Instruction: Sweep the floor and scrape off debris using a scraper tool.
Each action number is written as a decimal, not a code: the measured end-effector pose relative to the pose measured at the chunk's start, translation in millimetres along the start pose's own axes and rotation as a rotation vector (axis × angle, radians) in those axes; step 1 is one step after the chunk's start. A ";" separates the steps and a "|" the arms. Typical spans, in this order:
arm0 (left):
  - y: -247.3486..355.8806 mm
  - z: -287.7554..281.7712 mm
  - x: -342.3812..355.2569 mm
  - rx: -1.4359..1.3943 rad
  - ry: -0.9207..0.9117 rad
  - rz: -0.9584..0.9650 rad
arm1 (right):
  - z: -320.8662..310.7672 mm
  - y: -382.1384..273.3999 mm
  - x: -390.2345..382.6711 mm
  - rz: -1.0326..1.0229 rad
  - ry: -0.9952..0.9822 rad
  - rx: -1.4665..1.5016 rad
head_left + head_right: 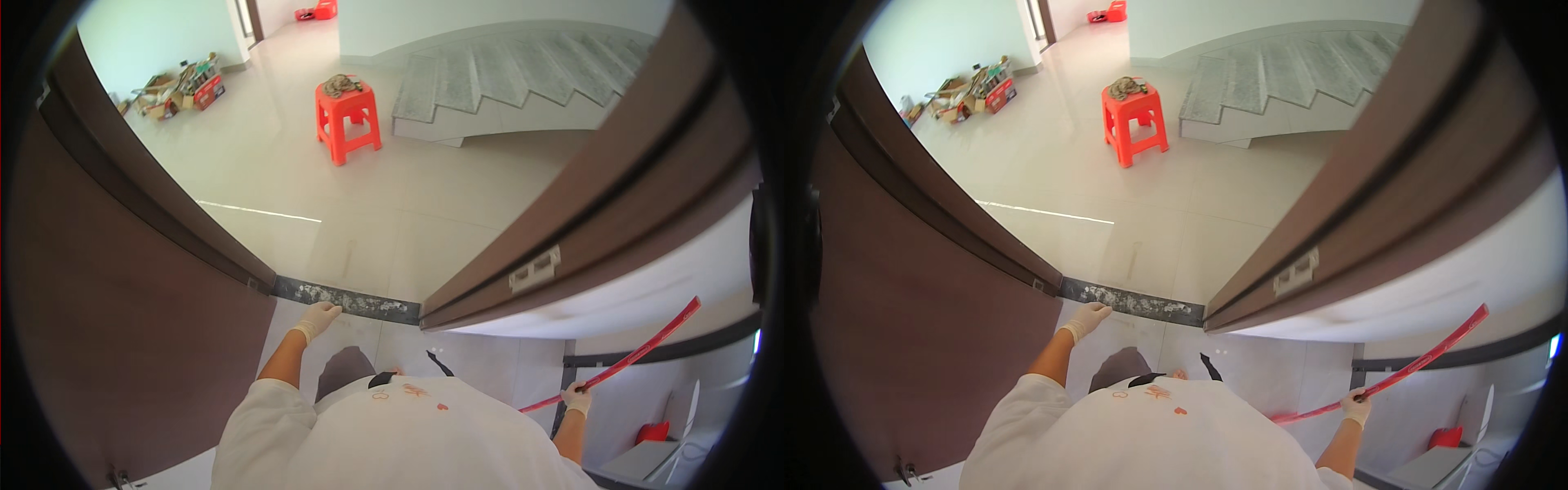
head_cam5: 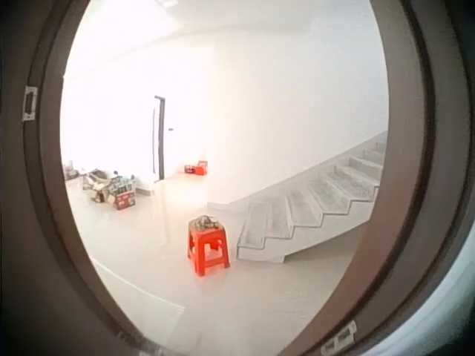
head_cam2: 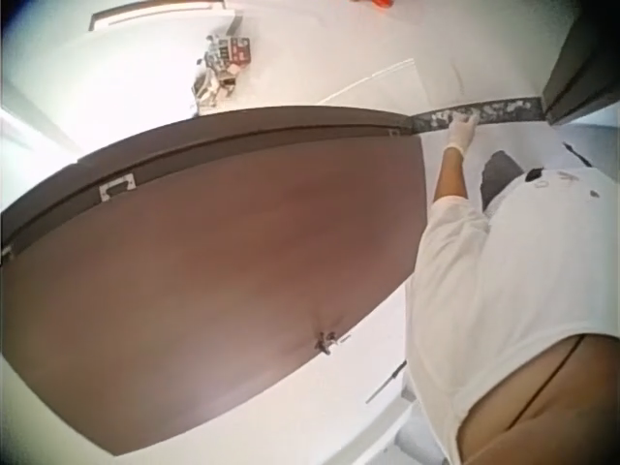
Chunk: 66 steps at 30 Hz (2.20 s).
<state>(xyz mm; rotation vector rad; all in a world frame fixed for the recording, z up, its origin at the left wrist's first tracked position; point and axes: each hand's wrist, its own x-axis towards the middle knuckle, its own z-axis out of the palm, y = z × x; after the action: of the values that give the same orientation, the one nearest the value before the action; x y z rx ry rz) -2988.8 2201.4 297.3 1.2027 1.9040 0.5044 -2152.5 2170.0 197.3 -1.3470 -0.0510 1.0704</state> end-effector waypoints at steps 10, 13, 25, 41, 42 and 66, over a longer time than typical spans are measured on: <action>71.1 -78.5 156.7 0.067 -0.111 0.072 | 72.1 52.1 -39.5 -0.950 0.378 -1.456; 103.7 -116.6 231.7 0.103 -0.094 0.202 | 160.0 74.8 -42.0 -0.678 0.234 -1.418; 109.6 -238.0 370.2 0.270 -0.091 0.223 | 546.3 209.2 40.9 0.384 -0.353 -1.053; 41.2 -163.8 290.9 -1.177 0.673 -1.440 | 1401.3 450.6 196.6 0.181 -1.105 -1.449; 61.7 -157.9 291.9 -1.208 0.595 -1.492 | 1443.0 473.4 201.0 -0.040 -1.170 -1.376; 129.4 -125.4 456.8 -1.333 0.647 -1.268 | 1624.3 555.8 227.5 -0.107 -0.767 -1.714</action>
<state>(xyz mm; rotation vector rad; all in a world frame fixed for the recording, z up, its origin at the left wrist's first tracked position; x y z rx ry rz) -3116.8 2674.5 268.5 -1.0707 1.7165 1.1445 -3309.9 3455.5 113.7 -2.1685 -1.9408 1.3748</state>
